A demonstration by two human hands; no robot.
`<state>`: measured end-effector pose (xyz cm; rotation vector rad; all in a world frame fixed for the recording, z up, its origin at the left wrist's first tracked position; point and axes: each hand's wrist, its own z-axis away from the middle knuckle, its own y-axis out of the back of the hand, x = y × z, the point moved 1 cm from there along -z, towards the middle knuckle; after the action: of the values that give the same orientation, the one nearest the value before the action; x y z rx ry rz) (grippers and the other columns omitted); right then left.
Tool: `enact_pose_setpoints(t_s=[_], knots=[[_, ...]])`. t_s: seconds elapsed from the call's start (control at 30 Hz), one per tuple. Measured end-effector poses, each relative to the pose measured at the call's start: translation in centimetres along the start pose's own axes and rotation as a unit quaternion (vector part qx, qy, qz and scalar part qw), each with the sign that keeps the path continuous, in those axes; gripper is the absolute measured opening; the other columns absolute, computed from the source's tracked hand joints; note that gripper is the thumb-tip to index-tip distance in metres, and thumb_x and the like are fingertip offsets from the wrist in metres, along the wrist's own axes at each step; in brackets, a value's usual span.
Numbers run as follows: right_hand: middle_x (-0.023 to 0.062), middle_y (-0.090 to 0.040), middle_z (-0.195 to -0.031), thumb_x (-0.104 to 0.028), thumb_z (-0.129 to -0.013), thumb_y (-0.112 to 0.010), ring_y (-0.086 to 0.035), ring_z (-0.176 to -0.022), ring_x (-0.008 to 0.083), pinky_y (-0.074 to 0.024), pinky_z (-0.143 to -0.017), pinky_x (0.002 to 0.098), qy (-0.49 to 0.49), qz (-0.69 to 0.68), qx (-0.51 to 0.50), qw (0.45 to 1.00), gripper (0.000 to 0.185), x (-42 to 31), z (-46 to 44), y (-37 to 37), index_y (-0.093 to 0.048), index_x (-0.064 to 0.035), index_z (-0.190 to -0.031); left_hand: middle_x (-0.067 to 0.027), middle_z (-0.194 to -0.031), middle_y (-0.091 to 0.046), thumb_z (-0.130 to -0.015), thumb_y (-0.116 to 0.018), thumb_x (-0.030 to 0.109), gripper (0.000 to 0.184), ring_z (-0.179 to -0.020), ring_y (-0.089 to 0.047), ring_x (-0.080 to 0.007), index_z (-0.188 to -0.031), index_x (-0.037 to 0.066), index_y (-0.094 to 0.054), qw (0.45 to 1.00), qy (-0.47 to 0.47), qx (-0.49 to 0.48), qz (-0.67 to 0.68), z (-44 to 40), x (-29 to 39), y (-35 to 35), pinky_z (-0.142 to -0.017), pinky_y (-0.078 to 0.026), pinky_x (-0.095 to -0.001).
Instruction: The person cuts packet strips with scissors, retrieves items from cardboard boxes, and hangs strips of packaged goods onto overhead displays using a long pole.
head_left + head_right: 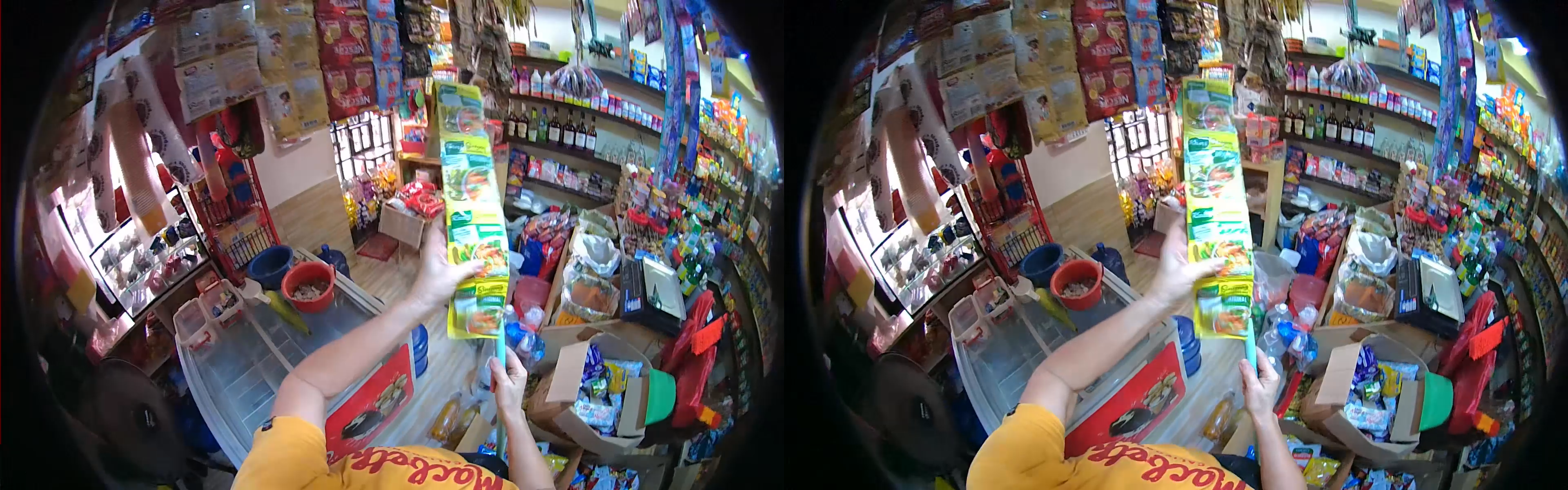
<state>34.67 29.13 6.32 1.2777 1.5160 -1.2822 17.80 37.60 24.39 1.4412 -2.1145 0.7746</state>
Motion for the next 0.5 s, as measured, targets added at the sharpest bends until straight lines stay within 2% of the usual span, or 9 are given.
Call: enact_pose_setpoints(t_s=[0.07,0.13,0.23,0.27,0.3,0.33,0.4,0.47,0.5], knots=[[-0.0058,-0.047,-0.062,-0.013,-0.085,-0.058,-0.039,-0.043,0.0019,-0.0295,-0.038,0.0179,0.035,-0.017,-0.014,0.999,0.033,-0.8,-1.0,-0.8,-0.055,-0.0022,-0.116,-0.0075,-0.111,-0.055,-0.068,-0.064,-0.01,0.066,-0.101,-0.056,-0.0163,-0.125,0.003,-0.035,0.997,0.065,0.026,0.043,-0.5,0.3,-0.7,-0.088,-0.046,-0.0309],[-0.0057,-0.047,-0.061,-0.013,-0.085,-0.058,-0.039,-0.043,0.0019,-0.0292,-0.038,0.0182,0.041,-0.038,-0.025,0.998,0.033,-2.7,-1.3,-1.6,-0.054,-0.0021,-0.117,-0.0069,-0.107,-0.057,-0.07,-0.065,-0.008,0.055,-0.099,-0.057,-0.0151,-0.119,0.003,-0.041,0.998,0.056,-0.008,0.012,-1.8,1.3,-0.9,-0.086,-0.048,-0.0306],[-0.0031,-0.044,-0.056,-0.015,-0.087,-0.053,-0.038,-0.039,0.0047,-0.03,-0.035,0.0201,0.093,-0.015,-0.037,0.995,0.023,-4.3,-2.3,-2.8,-0.055,0.0,-0.104,-0.0072,-0.112,-0.057,-0.073,-0.068,-0.002,0.055,-0.101,-0.057,-0.0167,-0.12,0.005,-0.041,0.991,0.063,-0.085,-0.087,-2.7,1.4,-0.4,-0.086,-0.048,-0.0351],[-0.004,-0.046,-0.058,-0.013,-0.086,-0.056,-0.039,-0.041,0.0034,-0.0289,-0.037,0.0197,0.096,-0.007,-0.042,0.994,0.016,-5.6,-2.2,-3.4,-0.057,-0.0015,-0.097,-0.0063,-0.114,-0.056,-0.073,-0.069,0.0,0.058,-0.104,-0.055,-0.0165,-0.123,0.005,-0.04,0.984,0.033,-0.104,-0.138,-2.9,1.3,-0.3,-0.089,-0.047,-0.0354],[-0.003,-0.047,-0.059,-0.012,-0.086,-0.054,-0.039,-0.041,0.0037,-0.0298,-0.037,0.02,0.106,-0.01,-0.047,0.993,0.015,-6.7,-2.3,-3.8,-0.057,-0.001,-0.095,-0.0054,-0.116,-0.055,-0.073,-0.068,0.0,0.06,-0.106,-0.054,-0.0162,-0.125,0.005,-0.039,0.989,-0.01,-0.104,-0.101,-3.1,1.7,-1.2,-0.091,-0.045,-0.0347],[-0.0027,-0.046,-0.058,-0.008,-0.084,-0.053,-0.04,-0.042,0.004,-0.031,-0.038,0.0202,0.122,-0.014,-0.086,0.989,0.029,-6.7,-3.0,-3.8,-0.053,0.0013,-0.111,-0.0051,-0.115,-0.055,-0.073,-0.068,0.0,0.059,-0.106,-0.053,-0.0156,-0.125,0.006,-0.039,0.989,-0.011,-0.096,-0.112,-3.6,2.6,-1.6,-0.092,-0.043,-0.0332],[-0.0009,-0.05,-0.064,-0.007,-0.082,-0.054,-0.042,-0.043,0.0047,-0.0325,-0.037,0.0192,0.146,-0.054,-0.13,0.979,0.037,-6.2,-4.3,-3.9,-0.048,0.0019,-0.117,-0.0048,-0.112,-0.056,-0.073,-0.067,0.0,0.059,-0.104,-0.054,-0.0151,-0.125,0.006,-0.039,0.989,-0.011,-0.077,-0.13,-5.1,5.3,-2.9,-0.09,-0.044,-0.0312],[0.0003,-0.051,-0.07,-0.004,-0.08,-0.054,-0.044,-0.046,0.0051,-0.0343,-0.04,0.0183,0.187,-0.068,-0.121,0.973,0.044,-9.5,-2.8,-5.4,-0.043,0.0007,-0.123,-0.0061,-0.106,-0.058,-0.071,-0.064,-0.002,0.056,-0.095,-0.056,-0.0155,-0.121,0.004,-0.04,0.966,-0.03,-0.104,-0.234,-7.4,8.7,-4.1,-0.084,-0.046,-0.0316],[0.0009,-0.052,-0.073,-0.002,-0.079,-0.054,-0.044,-0.047,0.0053,-0.0352,-0.041,0.0178,0.207,-0.078,-0.114,0.969,0.048,-10.7,-2.3,-6.0,-0.041,0.0001,-0.125,-0.0062,-0.104,-0.058,-0.07,-0.063,-0.002,0.054,-0.093,-0.057,-0.0153,-0.119,0.004,-0.042,0.972,-0.032,-0.113,-0.204,-9.0,10.1,-4.7,-0.083,-0.047,-0.0314]])
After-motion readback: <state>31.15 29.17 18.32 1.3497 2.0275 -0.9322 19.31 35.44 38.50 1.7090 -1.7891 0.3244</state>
